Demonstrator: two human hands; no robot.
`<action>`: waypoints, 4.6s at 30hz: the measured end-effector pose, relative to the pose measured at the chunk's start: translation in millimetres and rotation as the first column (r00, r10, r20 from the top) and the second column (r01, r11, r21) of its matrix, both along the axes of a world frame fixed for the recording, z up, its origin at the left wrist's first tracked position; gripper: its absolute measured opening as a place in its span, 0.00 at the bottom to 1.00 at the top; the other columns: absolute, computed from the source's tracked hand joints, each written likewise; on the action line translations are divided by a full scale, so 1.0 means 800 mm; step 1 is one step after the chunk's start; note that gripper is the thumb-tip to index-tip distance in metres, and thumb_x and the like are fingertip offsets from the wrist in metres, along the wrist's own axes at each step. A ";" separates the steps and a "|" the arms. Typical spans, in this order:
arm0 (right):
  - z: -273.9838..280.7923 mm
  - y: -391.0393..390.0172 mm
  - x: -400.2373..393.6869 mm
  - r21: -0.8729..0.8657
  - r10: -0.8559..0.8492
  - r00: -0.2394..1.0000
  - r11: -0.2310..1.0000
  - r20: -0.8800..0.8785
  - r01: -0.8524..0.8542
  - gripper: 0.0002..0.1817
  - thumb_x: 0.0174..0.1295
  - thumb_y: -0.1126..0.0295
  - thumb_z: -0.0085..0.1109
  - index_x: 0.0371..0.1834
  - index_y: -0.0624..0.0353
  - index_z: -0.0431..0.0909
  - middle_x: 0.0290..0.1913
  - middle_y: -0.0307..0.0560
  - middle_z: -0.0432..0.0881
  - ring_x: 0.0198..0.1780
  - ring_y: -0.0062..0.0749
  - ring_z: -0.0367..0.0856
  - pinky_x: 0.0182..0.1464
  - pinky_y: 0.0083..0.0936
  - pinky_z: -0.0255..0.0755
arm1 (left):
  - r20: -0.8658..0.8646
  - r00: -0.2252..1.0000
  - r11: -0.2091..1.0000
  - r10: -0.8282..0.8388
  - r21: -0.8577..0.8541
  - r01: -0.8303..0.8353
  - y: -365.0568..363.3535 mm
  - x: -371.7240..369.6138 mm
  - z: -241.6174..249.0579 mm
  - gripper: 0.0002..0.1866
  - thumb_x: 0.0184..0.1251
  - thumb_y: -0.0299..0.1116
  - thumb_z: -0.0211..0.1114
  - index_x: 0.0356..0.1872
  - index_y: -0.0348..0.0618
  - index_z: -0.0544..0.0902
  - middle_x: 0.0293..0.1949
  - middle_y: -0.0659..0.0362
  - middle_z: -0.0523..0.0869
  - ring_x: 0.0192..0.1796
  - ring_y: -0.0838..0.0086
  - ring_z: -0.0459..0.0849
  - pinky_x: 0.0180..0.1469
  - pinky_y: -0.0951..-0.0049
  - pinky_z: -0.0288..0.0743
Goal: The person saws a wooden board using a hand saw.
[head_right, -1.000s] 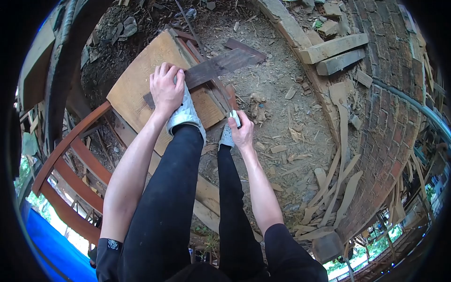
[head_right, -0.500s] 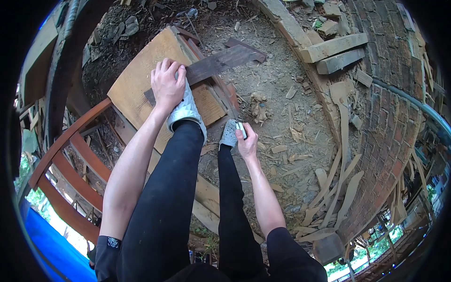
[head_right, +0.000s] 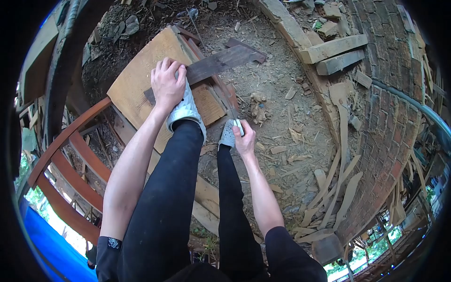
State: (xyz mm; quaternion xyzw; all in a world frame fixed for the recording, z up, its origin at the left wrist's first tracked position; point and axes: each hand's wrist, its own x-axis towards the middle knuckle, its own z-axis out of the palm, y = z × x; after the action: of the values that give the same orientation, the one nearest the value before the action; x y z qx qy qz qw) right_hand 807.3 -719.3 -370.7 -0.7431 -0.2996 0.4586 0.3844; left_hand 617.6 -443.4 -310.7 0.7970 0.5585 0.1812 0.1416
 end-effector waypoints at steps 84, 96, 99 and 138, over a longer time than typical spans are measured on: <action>0.035 0.039 0.003 -0.095 0.072 0.994 0.993 0.088 -0.063 0.41 0.76 0.28 0.53 0.48 0.65 0.80 0.27 0.42 0.75 0.30 0.29 0.76 0.33 0.35 0.68 | 0.066 0.997 0.996 0.045 -0.079 -0.040 0.009 0.000 -0.002 0.04 0.63 0.33 0.71 0.34 0.46 0.90 0.41 0.58 0.85 0.49 0.60 0.83 0.53 0.55 0.74; 0.037 0.086 0.005 -0.058 0.086 0.992 0.995 0.090 -0.081 0.39 0.77 0.31 0.54 0.48 0.65 0.81 0.28 0.44 0.78 0.32 0.31 0.78 0.36 0.34 0.71 | 0.055 0.998 0.996 0.035 -0.079 -0.030 0.007 -0.002 -0.001 0.04 0.66 0.32 0.69 0.35 0.46 0.90 0.41 0.59 0.85 0.50 0.60 0.84 0.54 0.56 0.75; 0.032 0.082 0.002 -0.054 0.074 0.994 0.996 0.085 -0.069 0.39 0.77 0.30 0.54 0.48 0.65 0.81 0.29 0.45 0.78 0.33 0.31 0.77 0.37 0.34 0.71 | 0.052 0.998 0.997 0.031 -0.075 -0.027 0.008 -0.003 -0.001 0.04 0.67 0.32 0.69 0.35 0.46 0.91 0.41 0.59 0.86 0.50 0.60 0.84 0.54 0.57 0.75; 0.040 0.034 0.015 -0.122 0.086 0.995 0.989 0.049 -0.079 0.40 0.76 0.29 0.54 0.44 0.65 0.80 0.29 0.43 0.76 0.32 0.29 0.76 0.36 0.35 0.70 | 0.055 0.997 0.996 0.045 -0.076 -0.041 0.008 -0.001 0.002 0.04 0.66 0.32 0.69 0.34 0.46 0.90 0.42 0.59 0.85 0.50 0.59 0.84 0.53 0.56 0.74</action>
State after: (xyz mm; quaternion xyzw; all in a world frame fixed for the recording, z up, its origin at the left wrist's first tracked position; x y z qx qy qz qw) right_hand 819.6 -692.1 -338.5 -0.7640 -0.3121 0.4711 0.3114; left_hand 617.1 -436.6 -309.0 0.7734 0.5778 0.1855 0.1831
